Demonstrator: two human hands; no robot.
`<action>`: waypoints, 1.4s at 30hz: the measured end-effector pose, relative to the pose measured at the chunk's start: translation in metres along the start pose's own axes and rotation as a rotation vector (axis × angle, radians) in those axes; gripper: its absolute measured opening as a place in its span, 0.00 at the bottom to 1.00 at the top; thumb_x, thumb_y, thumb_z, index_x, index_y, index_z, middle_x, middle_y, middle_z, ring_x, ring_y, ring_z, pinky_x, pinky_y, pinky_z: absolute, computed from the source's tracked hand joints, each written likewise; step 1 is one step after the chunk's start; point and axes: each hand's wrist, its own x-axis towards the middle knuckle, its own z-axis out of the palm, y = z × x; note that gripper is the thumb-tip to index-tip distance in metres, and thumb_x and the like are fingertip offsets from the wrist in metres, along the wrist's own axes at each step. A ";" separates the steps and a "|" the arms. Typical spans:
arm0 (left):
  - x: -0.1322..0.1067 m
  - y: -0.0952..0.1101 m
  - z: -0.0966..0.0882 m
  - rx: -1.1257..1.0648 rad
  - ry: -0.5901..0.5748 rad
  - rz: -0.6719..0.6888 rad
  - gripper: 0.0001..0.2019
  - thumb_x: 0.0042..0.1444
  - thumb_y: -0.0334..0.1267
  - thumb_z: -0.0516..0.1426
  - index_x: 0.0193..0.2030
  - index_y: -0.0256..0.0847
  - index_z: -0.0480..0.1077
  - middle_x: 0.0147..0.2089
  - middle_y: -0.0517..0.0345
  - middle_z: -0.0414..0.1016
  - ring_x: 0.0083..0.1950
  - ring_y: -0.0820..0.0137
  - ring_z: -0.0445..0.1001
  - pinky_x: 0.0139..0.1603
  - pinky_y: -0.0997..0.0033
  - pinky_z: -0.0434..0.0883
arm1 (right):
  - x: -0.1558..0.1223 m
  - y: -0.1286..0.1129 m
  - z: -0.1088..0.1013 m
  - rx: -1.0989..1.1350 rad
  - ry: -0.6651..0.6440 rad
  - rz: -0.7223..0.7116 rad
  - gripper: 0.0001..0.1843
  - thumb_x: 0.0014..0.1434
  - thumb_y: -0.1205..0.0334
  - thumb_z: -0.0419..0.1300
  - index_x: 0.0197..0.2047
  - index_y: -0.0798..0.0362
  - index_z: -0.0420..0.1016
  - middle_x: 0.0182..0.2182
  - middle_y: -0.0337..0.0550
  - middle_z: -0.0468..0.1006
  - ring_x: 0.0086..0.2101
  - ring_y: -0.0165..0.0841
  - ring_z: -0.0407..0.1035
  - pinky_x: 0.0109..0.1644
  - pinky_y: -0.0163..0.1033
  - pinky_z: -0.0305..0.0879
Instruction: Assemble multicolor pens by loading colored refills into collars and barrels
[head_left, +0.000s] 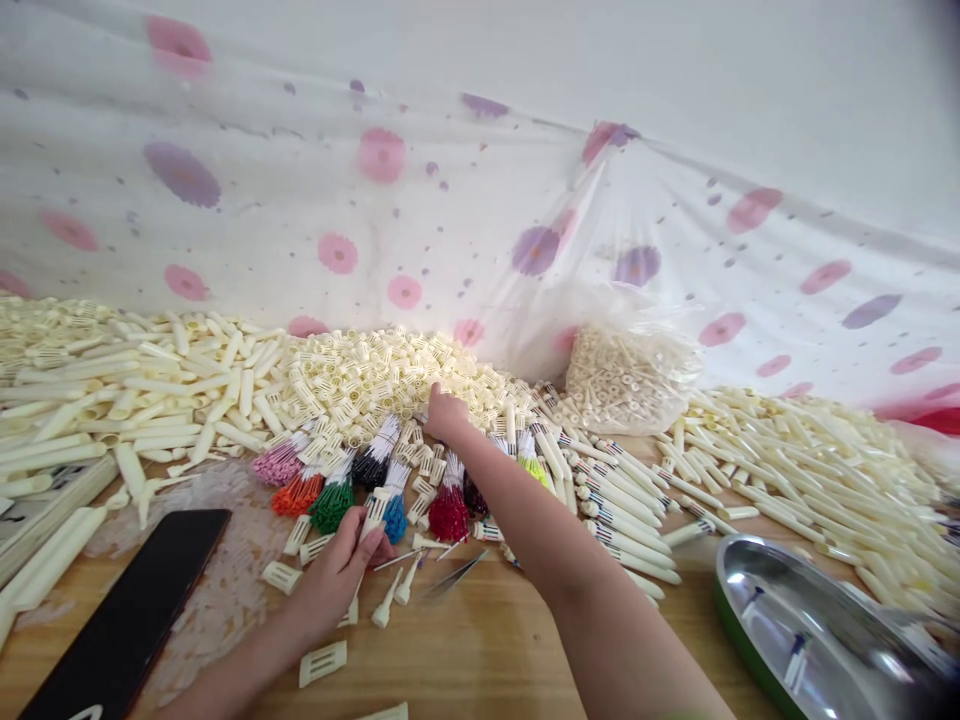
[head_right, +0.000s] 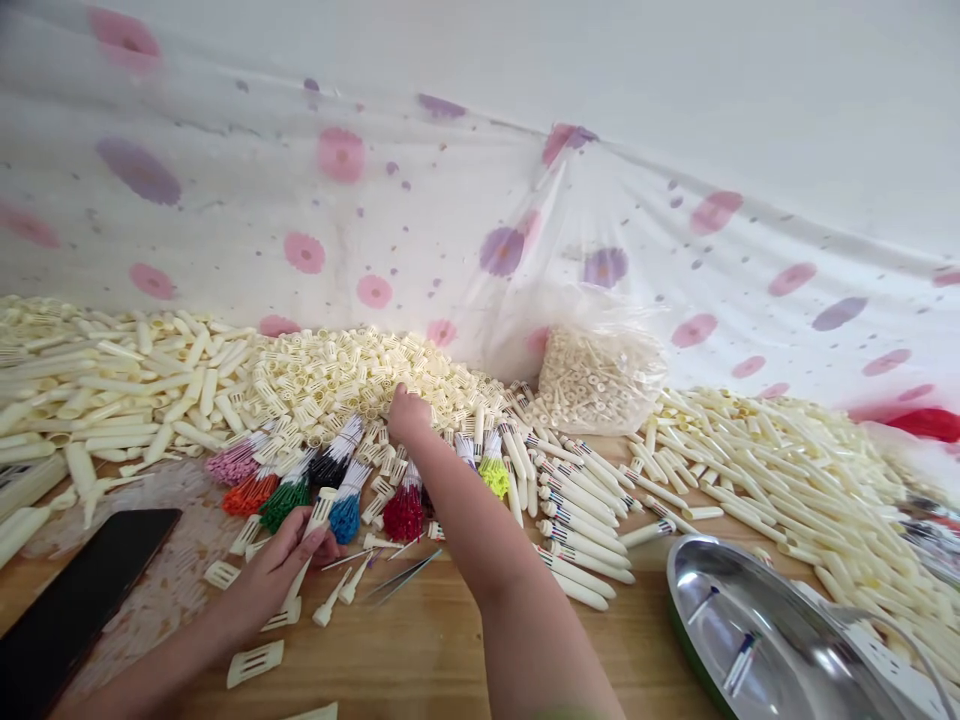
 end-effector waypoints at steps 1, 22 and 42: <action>0.000 -0.001 0.000 -0.016 0.001 0.003 0.16 0.56 0.56 0.51 0.33 0.44 0.64 0.31 0.59 0.74 0.37 0.61 0.75 0.46 0.59 0.70 | 0.001 0.004 -0.010 0.020 -0.025 0.001 0.17 0.63 0.58 0.56 0.53 0.55 0.66 0.49 0.48 0.70 0.44 0.37 0.69 0.46 0.48 0.69; -0.003 0.016 0.006 -0.201 -0.002 0.006 0.17 0.56 0.57 0.51 0.35 0.44 0.62 0.34 0.63 0.71 0.40 0.65 0.77 0.46 0.63 0.74 | -0.116 0.052 0.005 0.308 0.006 -0.438 0.14 0.62 0.66 0.49 0.49 0.53 0.69 0.42 0.47 0.78 0.41 0.36 0.73 0.46 0.39 0.65; 0.016 0.037 0.044 -0.335 -0.042 0.002 0.15 0.55 0.54 0.54 0.36 0.44 0.60 0.32 0.61 0.75 0.42 0.61 0.78 0.41 0.61 0.76 | -0.105 0.066 0.058 0.142 0.391 -0.821 0.10 0.61 0.73 0.51 0.42 0.55 0.70 0.32 0.45 0.78 0.33 0.32 0.71 0.37 0.33 0.64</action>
